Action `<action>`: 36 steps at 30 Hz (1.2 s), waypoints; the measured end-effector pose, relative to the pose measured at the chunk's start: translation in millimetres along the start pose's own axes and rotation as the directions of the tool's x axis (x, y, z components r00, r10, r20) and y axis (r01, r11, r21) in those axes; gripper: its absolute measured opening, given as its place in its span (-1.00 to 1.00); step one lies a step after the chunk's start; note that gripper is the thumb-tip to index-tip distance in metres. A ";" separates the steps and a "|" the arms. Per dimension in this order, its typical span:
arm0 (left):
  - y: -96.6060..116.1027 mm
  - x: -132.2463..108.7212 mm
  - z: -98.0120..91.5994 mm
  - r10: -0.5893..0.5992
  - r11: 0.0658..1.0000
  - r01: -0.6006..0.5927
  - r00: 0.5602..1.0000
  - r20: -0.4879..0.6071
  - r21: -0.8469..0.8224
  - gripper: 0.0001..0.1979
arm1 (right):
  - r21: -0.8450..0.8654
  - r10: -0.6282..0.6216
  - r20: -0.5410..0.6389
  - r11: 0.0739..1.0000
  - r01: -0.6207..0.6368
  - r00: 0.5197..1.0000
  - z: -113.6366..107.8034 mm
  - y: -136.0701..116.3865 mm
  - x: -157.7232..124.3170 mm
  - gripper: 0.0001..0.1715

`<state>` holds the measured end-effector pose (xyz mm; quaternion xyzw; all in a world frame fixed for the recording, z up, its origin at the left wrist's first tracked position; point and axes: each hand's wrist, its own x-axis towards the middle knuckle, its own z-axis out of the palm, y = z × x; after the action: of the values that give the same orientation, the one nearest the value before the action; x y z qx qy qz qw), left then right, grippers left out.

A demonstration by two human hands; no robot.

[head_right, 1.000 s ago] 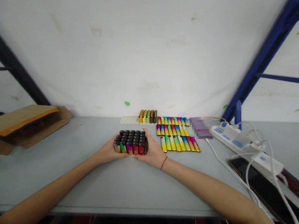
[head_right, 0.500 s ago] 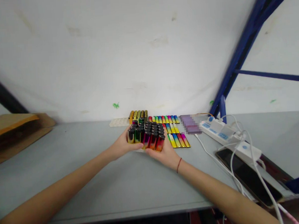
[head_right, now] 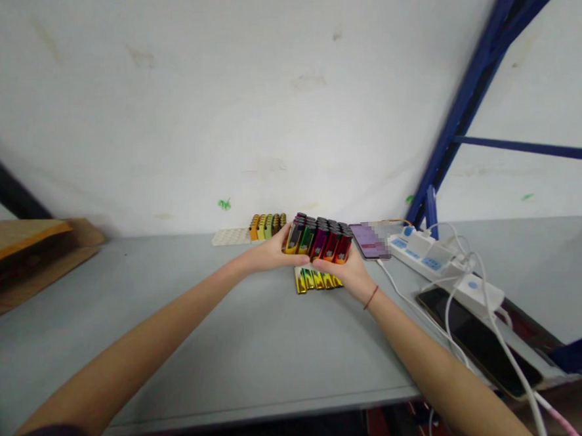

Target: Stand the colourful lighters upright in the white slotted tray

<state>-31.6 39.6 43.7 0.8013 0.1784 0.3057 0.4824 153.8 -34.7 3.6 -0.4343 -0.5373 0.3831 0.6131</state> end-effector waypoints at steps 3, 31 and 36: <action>-9.4 8.0 0.7 -0.019 0.998 0.020 1.000 -0.008 0.065 -0.22 | 0.018 0.038 0.002 0.999 -0.038 0.999 -4.2 5.4 4.8 -0.33; -93.2 -21.2 -12.1 0.130 0.578 -0.077 0.992 0.001 0.812 -0.81 | 0.111 0.680 0.116 0.715 -0.690 0.724 -30.5 -7.4 64.2 -0.68; -93.6 -21.4 -10.5 0.146 0.576 -0.074 0.989 -0.014 0.814 -0.82 | 0.093 0.706 0.014 0.704 -0.704 0.708 -29.8 -7.2 63.8 -0.61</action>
<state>-53.8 78.2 -41.9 0.9295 0.2672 0.2514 0.0365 191.6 19.1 29.8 -0.5823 -0.3056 0.6076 0.4453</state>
